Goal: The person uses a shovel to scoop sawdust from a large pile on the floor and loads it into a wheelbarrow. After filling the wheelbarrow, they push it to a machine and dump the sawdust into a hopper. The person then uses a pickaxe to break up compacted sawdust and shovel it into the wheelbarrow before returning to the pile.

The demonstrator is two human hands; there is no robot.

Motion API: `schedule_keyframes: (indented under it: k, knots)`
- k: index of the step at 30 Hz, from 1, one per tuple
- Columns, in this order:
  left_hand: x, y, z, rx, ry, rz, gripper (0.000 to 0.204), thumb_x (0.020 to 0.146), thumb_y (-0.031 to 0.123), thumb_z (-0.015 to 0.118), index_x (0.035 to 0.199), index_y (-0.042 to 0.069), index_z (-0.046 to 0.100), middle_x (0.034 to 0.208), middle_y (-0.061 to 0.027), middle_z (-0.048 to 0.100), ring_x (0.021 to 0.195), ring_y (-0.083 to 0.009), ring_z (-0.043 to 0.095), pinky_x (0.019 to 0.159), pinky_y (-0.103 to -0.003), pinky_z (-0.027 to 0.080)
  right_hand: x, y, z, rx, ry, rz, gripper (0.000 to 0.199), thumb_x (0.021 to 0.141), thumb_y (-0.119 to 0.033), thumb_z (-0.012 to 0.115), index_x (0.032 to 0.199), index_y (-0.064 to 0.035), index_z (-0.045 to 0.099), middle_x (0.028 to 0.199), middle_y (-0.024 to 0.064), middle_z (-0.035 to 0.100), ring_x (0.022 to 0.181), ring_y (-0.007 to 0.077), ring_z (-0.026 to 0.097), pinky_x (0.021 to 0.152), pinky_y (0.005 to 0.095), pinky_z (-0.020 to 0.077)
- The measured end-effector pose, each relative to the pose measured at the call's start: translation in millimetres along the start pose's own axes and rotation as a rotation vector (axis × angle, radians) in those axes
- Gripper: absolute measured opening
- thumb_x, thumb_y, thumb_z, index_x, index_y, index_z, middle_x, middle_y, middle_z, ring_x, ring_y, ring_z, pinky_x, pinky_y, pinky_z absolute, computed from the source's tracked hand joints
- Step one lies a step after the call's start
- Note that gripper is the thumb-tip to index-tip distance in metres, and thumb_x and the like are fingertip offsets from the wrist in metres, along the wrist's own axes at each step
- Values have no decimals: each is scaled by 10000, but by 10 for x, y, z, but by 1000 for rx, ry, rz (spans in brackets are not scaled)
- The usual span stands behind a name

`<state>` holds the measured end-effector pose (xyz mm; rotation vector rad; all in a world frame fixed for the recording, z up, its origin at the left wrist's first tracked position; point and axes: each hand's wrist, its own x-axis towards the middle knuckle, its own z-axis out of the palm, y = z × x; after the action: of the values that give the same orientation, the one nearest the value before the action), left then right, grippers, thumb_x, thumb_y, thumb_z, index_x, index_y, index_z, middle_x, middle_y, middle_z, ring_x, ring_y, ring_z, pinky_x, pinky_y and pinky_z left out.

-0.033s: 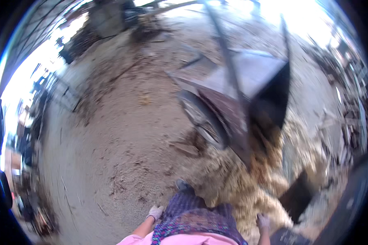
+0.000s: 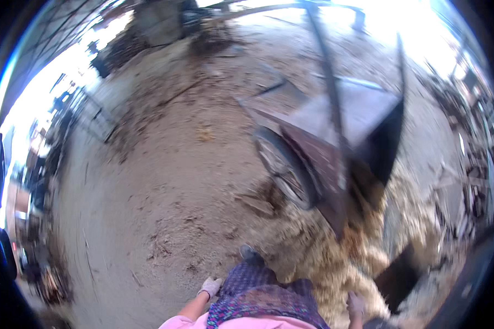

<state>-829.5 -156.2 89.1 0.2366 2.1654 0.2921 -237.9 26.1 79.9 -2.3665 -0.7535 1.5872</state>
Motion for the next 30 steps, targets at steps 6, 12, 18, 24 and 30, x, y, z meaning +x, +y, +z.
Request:
schedule_keyframes:
  k: [6, 12, 18, 24, 30]
  knots:
    - [955, -583, -765, -439, 26, -118, 561, 889, 377, 678, 1303, 6, 602, 878, -141, 709, 702, -231, 691, 600, -386, 566, -302, -3116, 587, -493, 453, -910, 566, 1091, -211, 463, 1575, 31, 297, 1614, 217, 343, 1424, 280, 443, 1136, 319, 391]
    - [2175, -396, -1857, -631, 164, -32, 462, 955, 325, 635, 1308, 45, 531, 920, -132, 674, 691, -237, 669, 556, -400, 556, -1614, -7022, 1258, -481, 784, -1588, 568, 1103, -289, 441, 1605, -80, 278, 1637, 156, 326, 1514, 280, 316, 1221, 353, 274]
    - [2505, 688, -2713, -895, 104, -62, 386, 969, 263, 634, 1295, 74, 555, 906, -94, 646, 693, -233, 657, 552, -378, 558, -2144, -8731, 1247, -625, 953, -1374, 571, 1107, -342, 362, 1601, -65, 287, 1640, 101, 321, 1513, 229, 286, 1232, 357, 263]
    - [3768, -213, -2808, 743, 6, 243, 408, 947, 380, 600, 1232, 95, 662, 1179, -238, 700, 987, -419, 698, 857, -503, 559, -1579, -8509, 956, -188, 909, -1416, 507, 1099, -352, 394, 1495, -45, 467, 1498, 96, 473, 1374, 188, 422, 1180, 328, 290]
    - [5253, 1090, -3824, 843, -137, 355, 323, 934, 341, 601, 1070, 59, 681, 1067, -257, 711, 901, -423, 711, 763, -518, 592, -2569, -8329, 2033, 205, 1171, -1164, 297, 992, -321, 662, 1086, -48, 734, 925, 14, 658, 832, 109, 581, 804, 275, 455]
